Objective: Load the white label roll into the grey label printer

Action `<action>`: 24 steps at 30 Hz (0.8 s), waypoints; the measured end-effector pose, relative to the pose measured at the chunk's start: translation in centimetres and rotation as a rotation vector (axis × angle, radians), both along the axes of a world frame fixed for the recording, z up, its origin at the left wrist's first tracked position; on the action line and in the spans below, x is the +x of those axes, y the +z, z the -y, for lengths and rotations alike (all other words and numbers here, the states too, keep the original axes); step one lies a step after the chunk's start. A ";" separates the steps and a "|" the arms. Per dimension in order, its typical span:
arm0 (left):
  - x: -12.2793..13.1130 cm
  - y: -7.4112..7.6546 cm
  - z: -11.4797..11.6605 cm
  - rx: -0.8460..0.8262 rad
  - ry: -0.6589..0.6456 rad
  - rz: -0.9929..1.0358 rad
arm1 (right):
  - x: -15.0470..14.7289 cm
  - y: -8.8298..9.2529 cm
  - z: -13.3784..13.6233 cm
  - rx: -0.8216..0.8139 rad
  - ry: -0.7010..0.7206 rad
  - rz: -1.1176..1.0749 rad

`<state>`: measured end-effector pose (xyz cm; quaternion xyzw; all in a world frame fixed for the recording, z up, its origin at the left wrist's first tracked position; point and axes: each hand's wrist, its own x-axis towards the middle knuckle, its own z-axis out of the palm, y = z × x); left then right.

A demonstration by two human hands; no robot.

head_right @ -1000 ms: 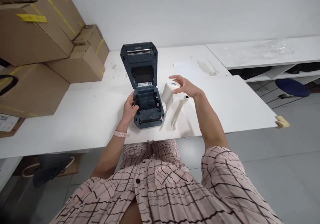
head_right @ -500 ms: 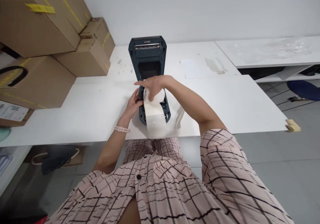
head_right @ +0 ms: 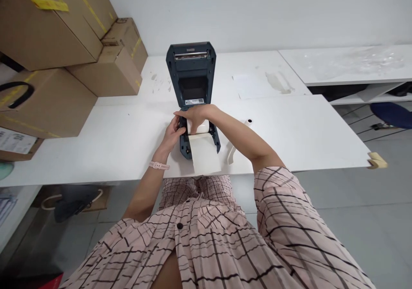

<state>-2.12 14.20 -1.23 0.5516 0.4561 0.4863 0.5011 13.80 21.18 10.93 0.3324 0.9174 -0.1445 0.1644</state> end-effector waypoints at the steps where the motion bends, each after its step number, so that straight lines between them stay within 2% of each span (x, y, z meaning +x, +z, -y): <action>1: 0.0 -0.1 0.0 -0.004 0.001 -0.002 | 0.3 -0.6 -0.2 -0.014 -0.015 -0.038; 4: 0.0 -0.3 0.0 -0.007 0.004 -0.003 | 1.6 -1.9 0.1 0.007 -0.048 -0.152; 6: 0.0 -0.3 0.2 -0.010 0.013 -0.007 | 2.9 -2.1 1.6 0.077 -0.024 -0.250; 9: -0.1 0.0 0.6 -0.010 0.013 -0.025 | 5.2 -2.0 5.8 0.175 0.003 -0.393; 11: 0.0 0.3 1.0 -0.008 0.003 -0.041 | 6.5 -2.3 9.3 0.175 -0.015 -0.453; 14: 0.2 0.7 1.6 0.010 0.007 -0.055 | 7.2 -3.6 13.8 0.167 -0.055 -0.499; 16: 0.4 0.8 1.8 0.028 0.014 -0.052 | 6.9 -4.7 15.6 0.211 -0.101 -0.507; 20: 0.5 0.9 1.8 0.031 0.018 -0.055 | 6.1 -6.1 16.8 0.288 -0.179 -0.531; 24: 0.3 1.1 1.5 0.026 -0.004 -0.068 | 6.4 -6.2 16.8 0.289 -0.177 -0.566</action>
